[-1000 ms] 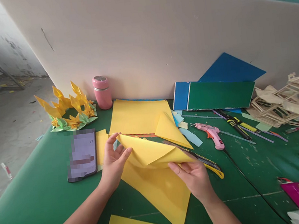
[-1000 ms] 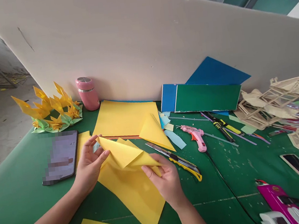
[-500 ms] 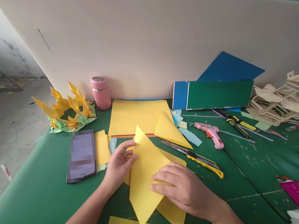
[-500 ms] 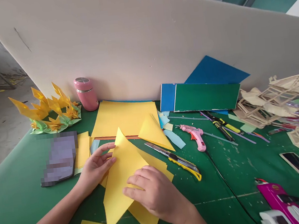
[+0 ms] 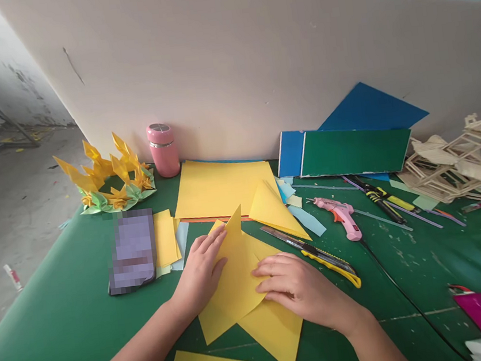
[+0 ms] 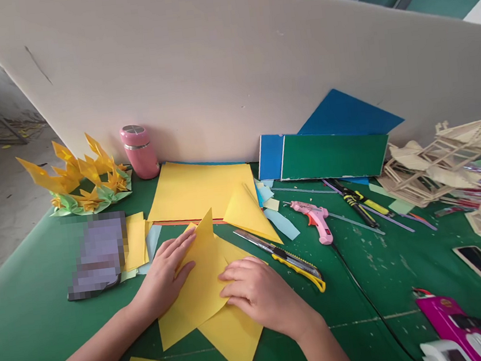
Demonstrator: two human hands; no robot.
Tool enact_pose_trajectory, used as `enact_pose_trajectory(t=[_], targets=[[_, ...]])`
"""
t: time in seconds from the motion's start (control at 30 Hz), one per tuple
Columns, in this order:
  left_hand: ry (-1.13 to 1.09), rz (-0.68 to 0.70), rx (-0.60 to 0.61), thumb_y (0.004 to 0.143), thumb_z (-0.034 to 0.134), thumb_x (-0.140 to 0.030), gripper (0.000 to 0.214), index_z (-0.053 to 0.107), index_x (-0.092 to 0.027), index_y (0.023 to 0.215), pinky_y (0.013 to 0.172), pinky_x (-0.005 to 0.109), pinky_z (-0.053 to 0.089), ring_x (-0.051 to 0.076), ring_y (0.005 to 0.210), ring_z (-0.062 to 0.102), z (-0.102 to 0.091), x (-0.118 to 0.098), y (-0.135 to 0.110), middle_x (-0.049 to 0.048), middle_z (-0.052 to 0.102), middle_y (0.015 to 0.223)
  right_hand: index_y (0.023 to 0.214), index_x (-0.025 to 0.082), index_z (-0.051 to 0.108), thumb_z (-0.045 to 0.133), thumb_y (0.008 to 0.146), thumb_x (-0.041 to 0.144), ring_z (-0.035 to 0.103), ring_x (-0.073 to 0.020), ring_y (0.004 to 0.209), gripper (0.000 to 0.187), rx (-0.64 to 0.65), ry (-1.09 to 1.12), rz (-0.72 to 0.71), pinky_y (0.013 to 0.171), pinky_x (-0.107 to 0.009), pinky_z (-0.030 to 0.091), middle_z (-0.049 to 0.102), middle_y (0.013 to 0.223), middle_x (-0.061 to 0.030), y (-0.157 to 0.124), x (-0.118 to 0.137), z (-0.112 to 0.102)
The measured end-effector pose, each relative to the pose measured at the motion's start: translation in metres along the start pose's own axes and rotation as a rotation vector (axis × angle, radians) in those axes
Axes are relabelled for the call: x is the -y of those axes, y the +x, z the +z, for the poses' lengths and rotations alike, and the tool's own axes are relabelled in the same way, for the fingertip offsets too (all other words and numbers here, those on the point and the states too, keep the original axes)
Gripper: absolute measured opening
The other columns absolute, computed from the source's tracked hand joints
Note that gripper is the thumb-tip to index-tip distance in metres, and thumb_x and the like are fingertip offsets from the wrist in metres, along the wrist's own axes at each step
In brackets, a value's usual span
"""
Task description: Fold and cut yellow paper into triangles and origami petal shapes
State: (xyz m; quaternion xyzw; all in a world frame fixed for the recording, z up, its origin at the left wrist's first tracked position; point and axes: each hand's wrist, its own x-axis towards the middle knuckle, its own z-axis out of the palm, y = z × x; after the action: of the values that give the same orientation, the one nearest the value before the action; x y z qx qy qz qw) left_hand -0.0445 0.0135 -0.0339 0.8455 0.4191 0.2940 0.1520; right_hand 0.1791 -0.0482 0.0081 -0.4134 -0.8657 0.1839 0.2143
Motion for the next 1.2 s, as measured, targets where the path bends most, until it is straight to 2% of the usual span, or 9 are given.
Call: enact_pose_trajectory(t=[0.13, 0.33, 0.47, 0.67, 0.8, 0.93, 1.03, 1.13, 1.2], targets=[[0.164, 0.028, 0.007, 0.09, 0.047, -0.016, 0.028, 0.06, -0.021, 0.113, 0.091, 0.048, 0.049, 0.029, 0.111, 0.054, -0.004, -0.006, 0.001, 0.0097, 0.049, 0.139, 0.086, 0.024, 0.072, 0.065, 0.083, 0.011, 0.062, -0.0192, 0.102, 0.015, 0.013, 0.017, 0.021, 0.091, -0.033, 0.047, 0.071, 0.105, -0.0015, 0.001, -0.002, 0.001], [0.152, 0.162, 0.088, 0.095, 0.036, -0.015, 0.03, 0.066, -0.017, 0.096, 0.079, 0.035, 0.055, 0.021, 0.087, 0.064, -0.011, -0.011, 0.006, 0.0078, 0.069, 0.1, 0.091, 0.023, 0.071, 0.059, 0.081, 0.002, 0.061, -0.0194, 0.105, 0.026, 0.036, 0.058, 0.067, 0.092, -0.033, 0.048, 0.069, 0.11, -0.0033, 0.002, -0.003, 0.001], [0.11, 0.176, 0.102, 0.095, 0.035, -0.013, 0.034, 0.068, -0.018, 0.097, 0.081, 0.033, 0.055, 0.02, 0.09, 0.066, -0.016, -0.003, 0.008, 0.0064, 0.071, 0.105, 0.092, 0.022, 0.071, 0.053, 0.078, -0.003, 0.061, -0.0204, 0.106, 0.033, 0.019, 0.118, 0.092, 0.092, -0.035, 0.048, 0.069, 0.112, -0.0045, 0.003, -0.007, 0.001], [0.005, 0.227, 0.218, 0.093, 0.031, -0.011, 0.039, 0.068, -0.02, 0.099, 0.088, 0.034, 0.052, 0.02, 0.102, 0.065, -0.024, 0.015, 0.009, 0.0049, 0.07, 0.11, 0.08, 0.023, 0.069, 0.057, 0.084, 0.013, 0.063, -0.0196, 0.095, 0.016, -0.033, 0.271, 0.186, 0.085, -0.032, 0.049, 0.072, 0.097, -0.0032, 0.014, -0.016, 0.005], [-0.107, 0.246, 0.343, 0.091, 0.038, -0.015, 0.032, 0.066, -0.023, 0.104, 0.099, 0.039, 0.045, 0.022, 0.107, 0.062, -0.032, 0.017, 0.01, 0.0053, 0.066, 0.121, 0.073, 0.02, 0.063, 0.054, 0.088, 0.027, 0.058, -0.017, 0.069, 0.019, -0.116, 0.306, 0.307, 0.063, -0.027, 0.046, 0.065, 0.074, -0.0033, 0.019, -0.022, 0.012], [-0.29, 0.122, 0.373, 0.091, 0.041, -0.021, 0.027, 0.061, -0.022, 0.11, 0.096, 0.037, 0.047, 0.023, 0.112, 0.058, -0.038, 0.011, 0.011, 0.0094, 0.058, 0.13, 0.073, 0.019, 0.057, 0.051, 0.088, 0.039, 0.047, -0.0128, 0.057, 0.026, -0.173, 0.384, 0.396, 0.051, -0.023, 0.036, 0.051, 0.062, 0.002, 0.019, -0.029, 0.021], [-0.43, -0.069, 0.314, 0.095, 0.032, -0.028, 0.029, 0.059, -0.021, 0.104, 0.088, 0.033, 0.05, 0.022, 0.105, 0.061, -0.037, 0.009, 0.01, 0.0106, 0.06, 0.119, 0.071, 0.019, 0.053, 0.05, 0.087, 0.043, 0.041, -0.0116, 0.053, 0.029, -0.216, 0.402, 0.434, 0.049, -0.023, 0.032, 0.045, 0.057, 0.0041, 0.02, -0.032, 0.026], [-0.527, -0.212, 0.28, 0.097, 0.025, -0.045, 0.04, 0.056, -0.02, 0.101, 0.089, 0.035, 0.049, 0.024, 0.101, 0.063, -0.035, 0.012, 0.009, 0.0098, 0.065, 0.105, 0.068, 0.019, 0.052, 0.051, 0.086, 0.047, 0.039, -0.011, 0.051, 0.032, -0.247, 0.364, 0.458, 0.048, -0.023, 0.029, 0.043, 0.054, 0.0048, 0.024, -0.032, 0.028], [-0.572, -0.207, 0.276, 0.094, 0.021, -0.056, 0.051, 0.056, -0.02, 0.104, 0.091, 0.037, 0.049, 0.026, 0.104, 0.063, -0.034, 0.015, 0.009, 0.0101, 0.065, 0.107, 0.064, 0.019, 0.05, 0.051, 0.085, 0.047, 0.038, -0.0106, 0.05, 0.035, -0.268, 0.333, 0.465, 0.048, -0.023, 0.027, 0.042, 0.053, 0.0051, 0.028, -0.032, 0.029]])
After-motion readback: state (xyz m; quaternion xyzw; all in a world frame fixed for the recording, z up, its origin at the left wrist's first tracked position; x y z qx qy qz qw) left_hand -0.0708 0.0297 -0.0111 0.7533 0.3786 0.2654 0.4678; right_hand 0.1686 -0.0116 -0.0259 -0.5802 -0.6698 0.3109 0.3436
